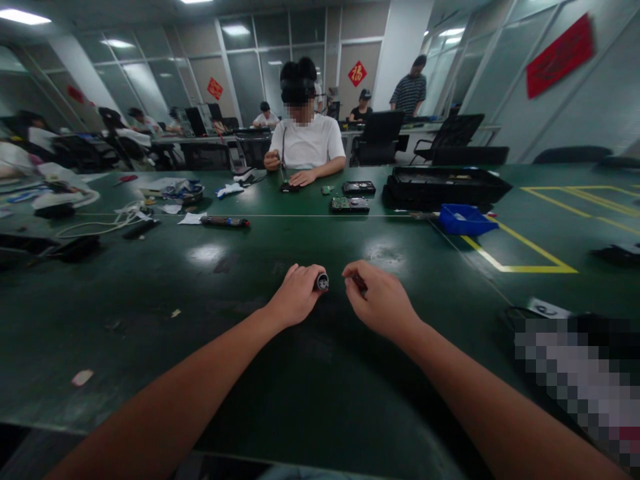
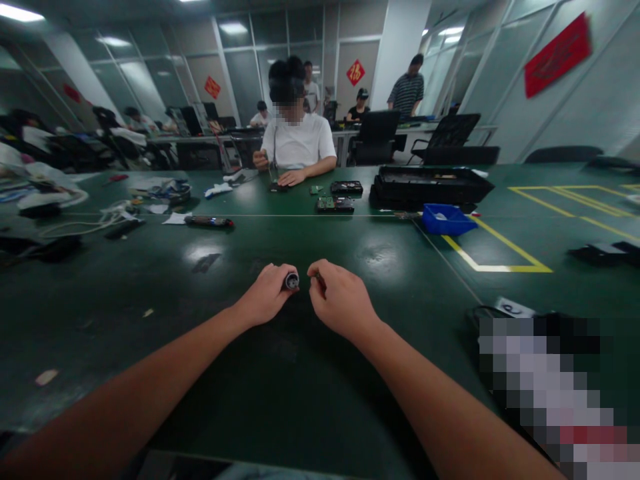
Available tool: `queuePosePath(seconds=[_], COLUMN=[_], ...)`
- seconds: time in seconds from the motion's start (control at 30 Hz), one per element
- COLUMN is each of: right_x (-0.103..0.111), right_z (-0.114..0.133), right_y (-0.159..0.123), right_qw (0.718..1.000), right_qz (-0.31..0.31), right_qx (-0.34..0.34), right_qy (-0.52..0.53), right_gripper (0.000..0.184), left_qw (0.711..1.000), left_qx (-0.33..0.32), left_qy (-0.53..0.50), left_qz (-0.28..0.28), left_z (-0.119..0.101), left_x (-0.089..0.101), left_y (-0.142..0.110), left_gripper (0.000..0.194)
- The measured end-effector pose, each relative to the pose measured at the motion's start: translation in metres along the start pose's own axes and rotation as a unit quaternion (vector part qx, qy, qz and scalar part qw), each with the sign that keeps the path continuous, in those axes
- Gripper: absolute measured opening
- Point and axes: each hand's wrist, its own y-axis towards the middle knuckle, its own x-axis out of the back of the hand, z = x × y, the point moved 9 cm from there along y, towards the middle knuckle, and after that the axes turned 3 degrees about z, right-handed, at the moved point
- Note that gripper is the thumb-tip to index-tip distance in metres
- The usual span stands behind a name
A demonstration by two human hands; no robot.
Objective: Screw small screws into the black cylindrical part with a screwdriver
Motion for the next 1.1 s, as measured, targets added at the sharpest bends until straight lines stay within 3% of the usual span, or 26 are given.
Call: queuePosePath(seconds=[0.07,0.23,0.4,0.5,0.63,1.1], right_x=[0.001,0.017,0.033,0.037,0.028,0.017], right_z=[-0.005,-0.020,-0.022,-0.021,-0.017,-0.011], right_y=[-0.001,-0.003,-0.003,-0.007,-0.010,-0.003], right_qw=[0.999,0.981,0.982,0.975,0.974,0.990], right_qz=[-0.011,-0.109,-0.151,-0.165,-0.148,-0.078], right_qx=[-0.023,-0.058,-0.083,-0.092,-0.077,-0.069], right_qy=[0.027,0.151,0.084,0.114,0.155,0.095], right_gripper=[0.014,0.023,0.029,0.028,0.025,0.024], left_qw=[1.000,1.000,0.999,0.999,0.999,1.000], left_qx=[-0.002,0.018,0.036,0.036,0.030,0.002], left_qy=[0.012,0.009,-0.005,-0.014,-0.015,0.026], left_qz=[0.002,0.001,0.001,0.008,0.006,0.016], left_z=[0.000,0.004,0.008,0.009,0.007,-0.001], left_x=[0.000,-0.001,-0.001,-0.003,-0.003,-0.004], left_y=[0.000,0.000,-0.001,-0.002,-0.001,0.000], left_gripper=[0.014,0.016,0.017,0.018,0.018,0.018])
